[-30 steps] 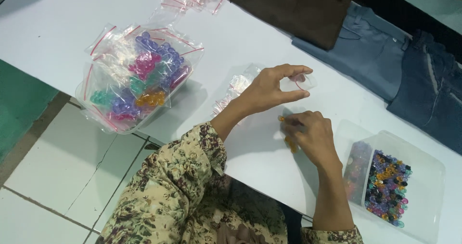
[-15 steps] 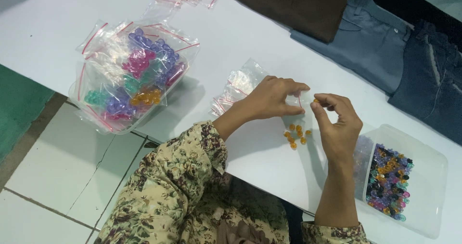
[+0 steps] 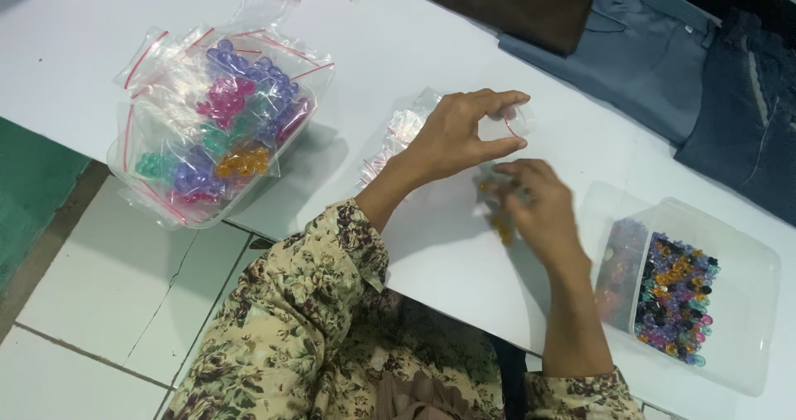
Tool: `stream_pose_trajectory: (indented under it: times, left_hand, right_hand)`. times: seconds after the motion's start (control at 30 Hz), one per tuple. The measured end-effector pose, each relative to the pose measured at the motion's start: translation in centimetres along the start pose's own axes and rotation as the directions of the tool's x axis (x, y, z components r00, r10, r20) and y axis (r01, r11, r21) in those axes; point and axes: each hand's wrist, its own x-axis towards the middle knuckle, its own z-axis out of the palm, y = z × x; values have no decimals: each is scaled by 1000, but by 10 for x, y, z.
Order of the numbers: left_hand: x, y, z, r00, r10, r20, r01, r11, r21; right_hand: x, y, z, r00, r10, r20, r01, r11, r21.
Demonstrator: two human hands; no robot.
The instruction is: Sorting and placing small plastic beads into individual zip-lock bags.
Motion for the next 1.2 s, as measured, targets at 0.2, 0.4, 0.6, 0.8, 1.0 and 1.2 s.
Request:
stream_pose_trajectory:
  times: [0.2, 0.4, 0.6, 0.8, 1.0, 1.2]
  left_hand:
    - [0, 4, 2, 1000, 6, 8, -6, 999, 32]
    - [-2, 2, 12, 987, -85, 136, 66, 989, 135]
    - [-10, 5, 28, 959, -136, 247, 100, 983, 153]
    - [-8, 5, 26, 967, -103, 235, 70, 987, 146]
    - [-5, 9, 16, 975, -104, 198, 78, 987, 139]
    - [-8, 8, 20, 967, -118, 224, 85, 985, 150]
  right_hand:
    - [7, -44, 2, 939, 270, 215, -229, 953, -197]
    - [0, 15, -12, 993, 14, -120, -22, 997, -68]
    - [1, -16, -35, 939, -64, -338, 102, 990, 97]
    - [-1, -16, -43, 961, -50, -273, 89, 987, 132]
    - [-10, 7, -55, 950, 304, 75, -298, 951, -85]
    - [0, -26, -44, 853, 466, 235, -393, 869, -300]
